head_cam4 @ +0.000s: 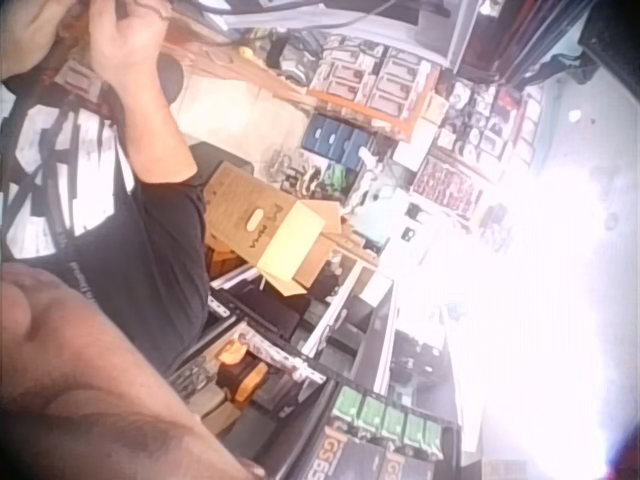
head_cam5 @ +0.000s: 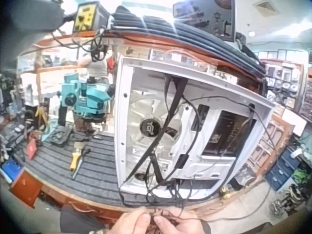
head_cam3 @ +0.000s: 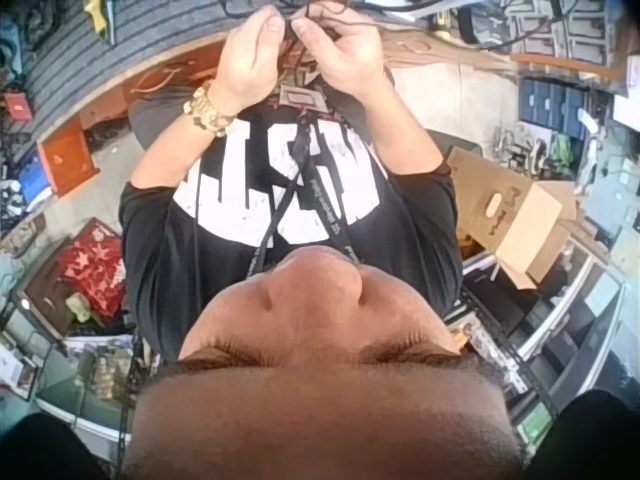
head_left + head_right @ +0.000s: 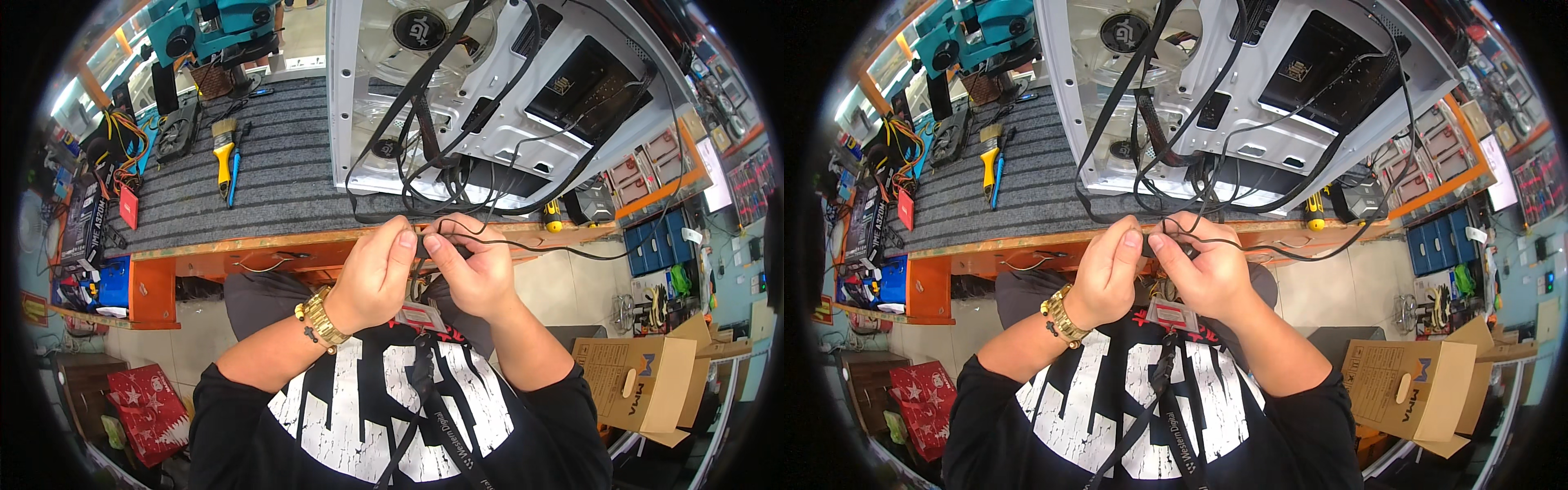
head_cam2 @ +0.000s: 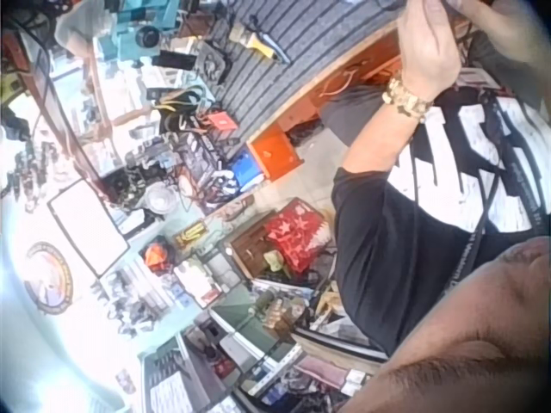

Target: The person connects multiple black and multicolored cables inside a white PC case, secures a component using a screwdriver, and tucks wiring behind the chassis frame.

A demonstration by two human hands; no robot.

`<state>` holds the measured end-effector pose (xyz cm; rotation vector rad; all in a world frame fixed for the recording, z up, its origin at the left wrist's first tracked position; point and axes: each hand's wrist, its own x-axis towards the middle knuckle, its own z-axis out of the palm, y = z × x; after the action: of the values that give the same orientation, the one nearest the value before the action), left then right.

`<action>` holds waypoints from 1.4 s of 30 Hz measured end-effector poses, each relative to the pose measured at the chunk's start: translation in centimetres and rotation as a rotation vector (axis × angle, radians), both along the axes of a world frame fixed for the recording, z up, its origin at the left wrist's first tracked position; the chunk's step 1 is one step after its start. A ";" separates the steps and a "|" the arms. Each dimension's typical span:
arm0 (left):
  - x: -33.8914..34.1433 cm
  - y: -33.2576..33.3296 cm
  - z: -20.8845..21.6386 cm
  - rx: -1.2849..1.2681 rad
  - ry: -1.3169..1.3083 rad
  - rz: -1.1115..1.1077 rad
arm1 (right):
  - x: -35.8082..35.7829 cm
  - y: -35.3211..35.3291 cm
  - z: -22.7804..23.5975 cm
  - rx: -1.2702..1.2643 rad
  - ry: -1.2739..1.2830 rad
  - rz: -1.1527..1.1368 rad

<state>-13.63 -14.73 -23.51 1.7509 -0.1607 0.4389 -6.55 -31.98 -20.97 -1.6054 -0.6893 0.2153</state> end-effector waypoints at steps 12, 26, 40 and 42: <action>-0.1 -0.5 0.5 0.011 -0.053 0.024 | 0.6 0.0 0.3 0.004 0.064 0.057; 0.4 -0.4 0.0 -0.090 -0.003 0.036 | 0.1 0.1 1.2 -0.023 -0.006 0.145; 0.8 -0.5 0.1 0.000 -0.126 0.157 | -1.1 1.1 0.9 -0.025 -0.160 -0.034; 0.9 -0.1 0.1 0.090 -0.092 0.107 | -0.6 0.8 0.8 -0.042 -0.199 -0.021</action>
<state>-12.69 -14.80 -23.40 1.8344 -0.1553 0.5987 -7.16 -31.21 -20.14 -1.6877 -0.8248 0.0552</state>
